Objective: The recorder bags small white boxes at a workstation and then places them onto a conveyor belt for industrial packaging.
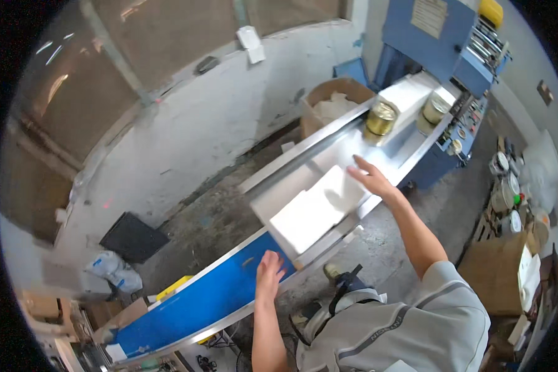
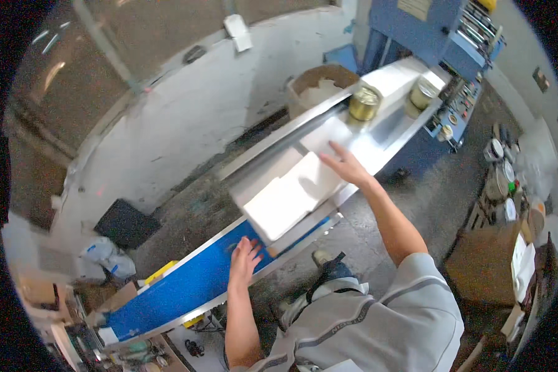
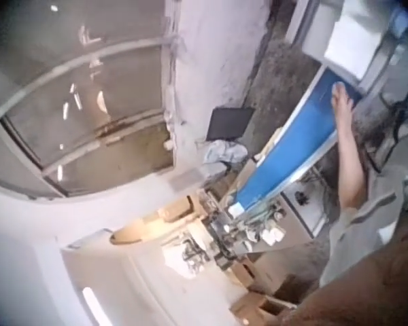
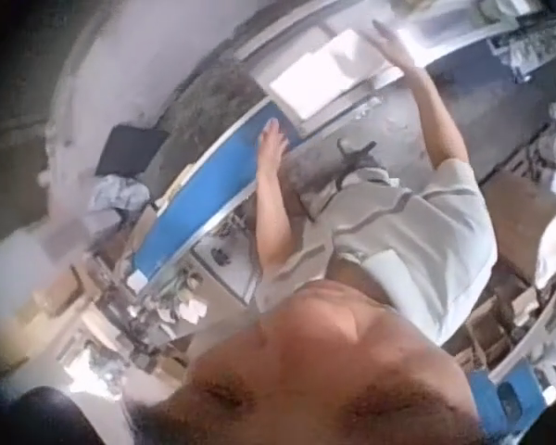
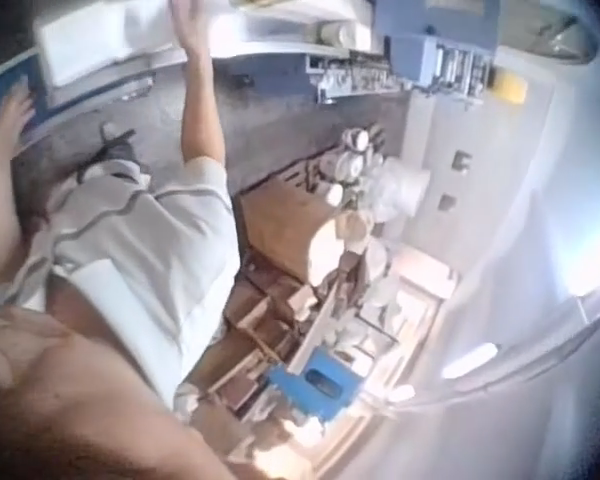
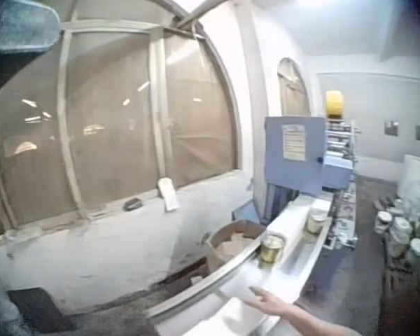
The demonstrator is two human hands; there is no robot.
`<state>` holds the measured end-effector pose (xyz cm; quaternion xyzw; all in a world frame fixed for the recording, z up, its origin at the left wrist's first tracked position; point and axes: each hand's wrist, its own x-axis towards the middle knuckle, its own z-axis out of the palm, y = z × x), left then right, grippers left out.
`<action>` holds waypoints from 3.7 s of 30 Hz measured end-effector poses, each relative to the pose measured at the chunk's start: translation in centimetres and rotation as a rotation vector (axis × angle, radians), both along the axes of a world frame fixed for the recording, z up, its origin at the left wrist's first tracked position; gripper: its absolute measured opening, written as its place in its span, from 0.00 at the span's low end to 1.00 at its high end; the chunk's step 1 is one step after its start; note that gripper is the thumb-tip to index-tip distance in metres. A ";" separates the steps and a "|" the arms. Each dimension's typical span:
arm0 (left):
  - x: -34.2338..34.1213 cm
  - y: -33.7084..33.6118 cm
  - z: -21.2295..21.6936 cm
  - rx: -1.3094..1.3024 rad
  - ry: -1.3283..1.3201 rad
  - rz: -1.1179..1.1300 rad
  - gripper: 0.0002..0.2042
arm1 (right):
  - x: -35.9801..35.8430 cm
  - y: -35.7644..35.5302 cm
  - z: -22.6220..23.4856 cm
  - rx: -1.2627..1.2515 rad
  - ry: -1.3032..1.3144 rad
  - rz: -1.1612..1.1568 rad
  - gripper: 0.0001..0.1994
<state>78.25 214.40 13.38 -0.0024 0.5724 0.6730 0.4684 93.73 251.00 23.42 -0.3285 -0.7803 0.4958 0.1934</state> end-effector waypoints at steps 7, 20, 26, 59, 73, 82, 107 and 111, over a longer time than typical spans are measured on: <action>0.2 3.2 -0.2 0.182 -0.139 0.058 0.25 | -1.2 -2.1 -2.0 -0.209 -0.334 0.396 0.43; -1.5 -14.4 3.7 0.291 0.036 0.556 0.33 | -12.5 -21.9 3.2 -0.340 0.395 0.508 0.31; 2.8 -30.5 6.8 0.238 0.132 0.562 0.37 | -17.8 -40.8 -0.7 -1.106 -0.217 0.894 0.42; 5.7 -67.2 -4.7 -0.674 -0.478 1.126 0.29 | -65.1 -129.8 -25.0 -1.182 -0.210 0.898 0.36; 15.6 -63.1 -11.8 -0.610 -0.230 1.209 0.24 | -56.9 -119.0 -26.1 -0.887 -0.311 0.999 0.18; 12.9 -58.4 -1.5 -0.534 0.072 0.991 0.11 | -37.5 -78.7 -12.8 -0.827 -0.410 1.128 0.16; -1.4 2.4 2.1 0.029 -0.031 -0.098 0.40 | -5.1 -8.0 -3.4 -0.233 -0.234 0.352 0.39; -1.4 2.5 0.5 0.172 -0.113 -0.068 0.32 | -7.6 -12.8 -3.5 -0.116 -0.153 0.413 0.34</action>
